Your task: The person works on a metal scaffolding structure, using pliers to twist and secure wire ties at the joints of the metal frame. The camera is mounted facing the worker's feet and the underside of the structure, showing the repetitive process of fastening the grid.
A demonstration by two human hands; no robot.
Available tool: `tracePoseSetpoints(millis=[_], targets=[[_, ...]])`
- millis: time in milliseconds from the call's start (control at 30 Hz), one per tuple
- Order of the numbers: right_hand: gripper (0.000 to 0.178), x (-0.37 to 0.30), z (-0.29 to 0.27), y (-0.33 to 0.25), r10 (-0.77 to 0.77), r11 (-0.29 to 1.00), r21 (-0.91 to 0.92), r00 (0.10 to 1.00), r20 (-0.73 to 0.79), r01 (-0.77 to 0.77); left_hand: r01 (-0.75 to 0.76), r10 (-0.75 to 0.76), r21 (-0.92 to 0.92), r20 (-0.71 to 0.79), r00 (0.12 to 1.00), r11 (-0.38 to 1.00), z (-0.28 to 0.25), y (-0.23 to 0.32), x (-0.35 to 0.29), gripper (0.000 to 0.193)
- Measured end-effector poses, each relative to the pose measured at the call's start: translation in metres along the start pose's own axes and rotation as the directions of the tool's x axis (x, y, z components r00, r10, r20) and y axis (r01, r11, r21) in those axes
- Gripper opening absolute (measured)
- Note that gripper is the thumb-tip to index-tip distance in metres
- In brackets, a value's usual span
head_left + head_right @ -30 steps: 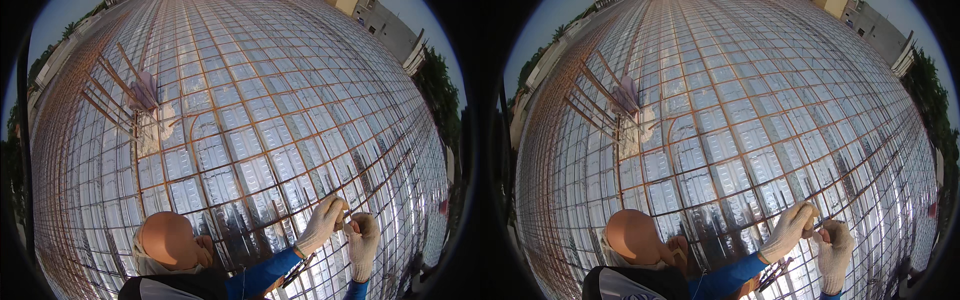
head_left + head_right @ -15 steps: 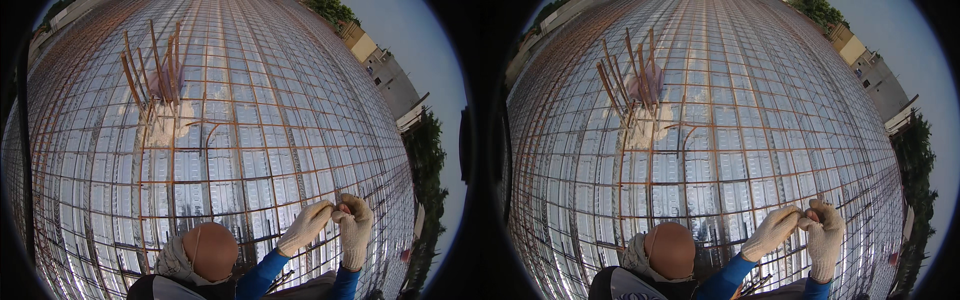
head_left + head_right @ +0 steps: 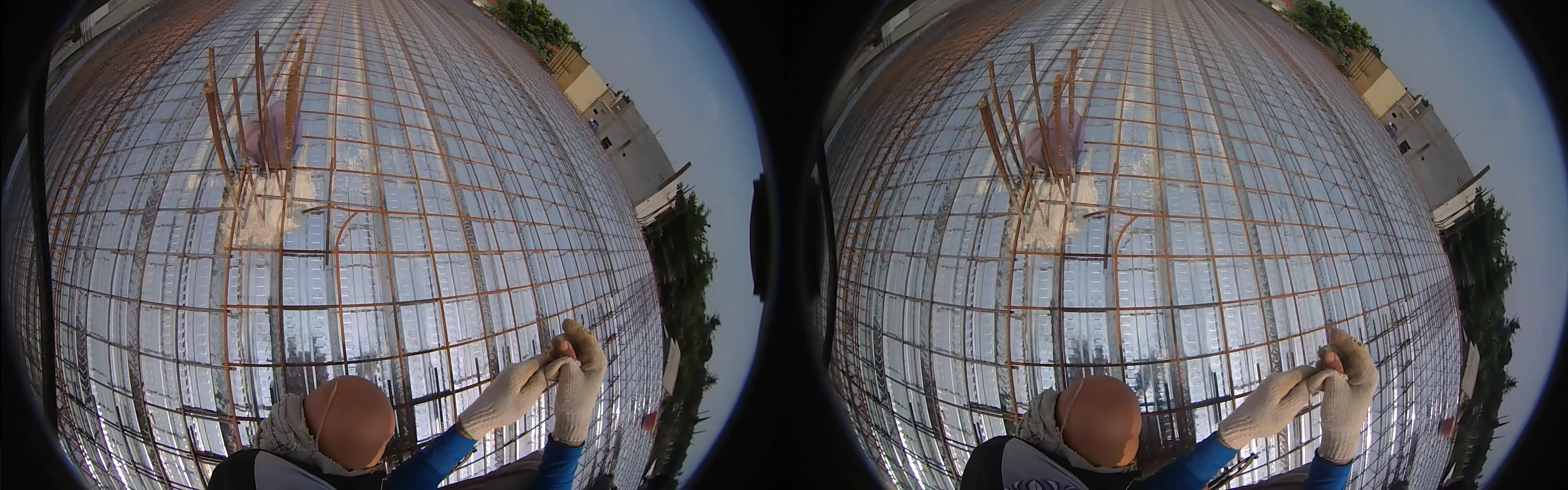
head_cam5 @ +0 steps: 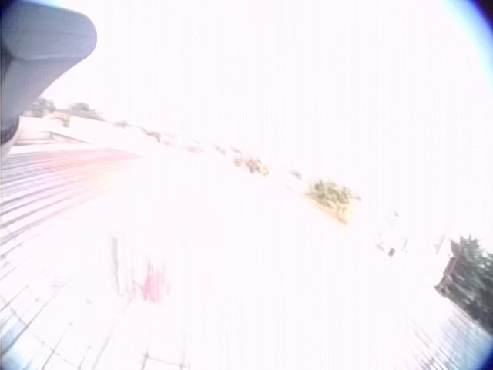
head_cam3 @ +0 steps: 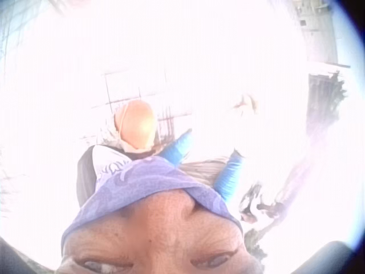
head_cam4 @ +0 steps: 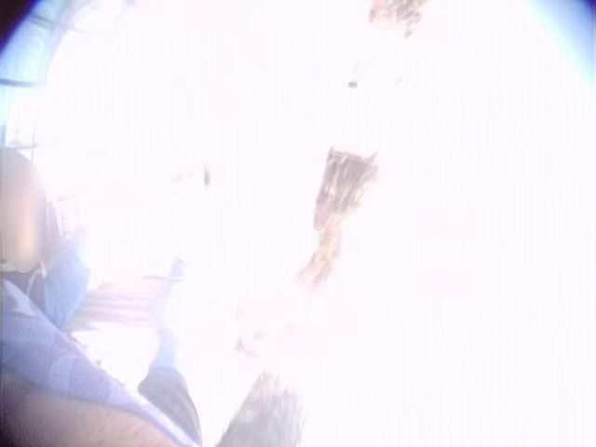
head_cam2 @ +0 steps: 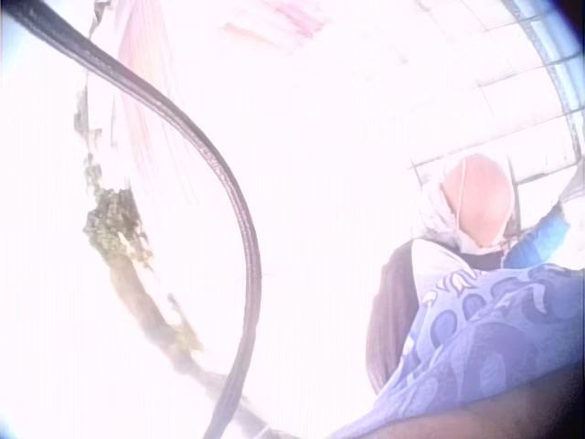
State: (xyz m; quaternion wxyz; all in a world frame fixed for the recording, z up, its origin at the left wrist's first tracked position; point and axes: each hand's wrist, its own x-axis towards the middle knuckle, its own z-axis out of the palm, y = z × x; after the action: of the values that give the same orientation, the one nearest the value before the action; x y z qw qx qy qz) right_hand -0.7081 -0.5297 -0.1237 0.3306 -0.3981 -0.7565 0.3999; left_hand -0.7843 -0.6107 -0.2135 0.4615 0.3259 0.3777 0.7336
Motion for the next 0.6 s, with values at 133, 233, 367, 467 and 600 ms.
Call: tracePoseSetpoints(millis=[133, 233, 367, 467, 600], targets=[[0.057, 0.011, 0.006, -0.006, -0.073, 0.996, 0.041, 0.997, -0.041, 0.075, -0.124, 0.13, 0.083, -0.068, 0.989, 0.989, -0.007, -0.014, 0.004, 0.024], [0.051, 0.024, 0.0, -0.009, 0.014, 0.997, 0.068, 0.984, 0.178, -0.027, -0.121, 0.127, 0.117, -0.05, 0.991, 0.986, -0.012, -0.014, 0.004, 0.022], [0.047, 0.025, 0.008, -0.005, 0.043, 0.998, 0.037, 0.99, 0.134, -0.049, -0.111, 0.118, 0.081, -0.085, 0.989, 0.991, -0.01, -0.012, 0.003, 0.022], [0.045, 0.021, 0.003, -0.002, 0.02, 0.998, -0.064, 0.989, 0.144, -0.011, -0.07, 0.077, 0.075, -0.107, 0.991, 0.995, -0.012, -0.009, 0.001, 0.021], [0.039, 0.017, -0.001, 0.0, 0.045, 0.997, -0.07, 0.976, 0.211, -0.03, -0.127, 0.135, 0.062, -0.158, 0.978, 0.99, -0.011, -0.01, 0.0, 0.025]])
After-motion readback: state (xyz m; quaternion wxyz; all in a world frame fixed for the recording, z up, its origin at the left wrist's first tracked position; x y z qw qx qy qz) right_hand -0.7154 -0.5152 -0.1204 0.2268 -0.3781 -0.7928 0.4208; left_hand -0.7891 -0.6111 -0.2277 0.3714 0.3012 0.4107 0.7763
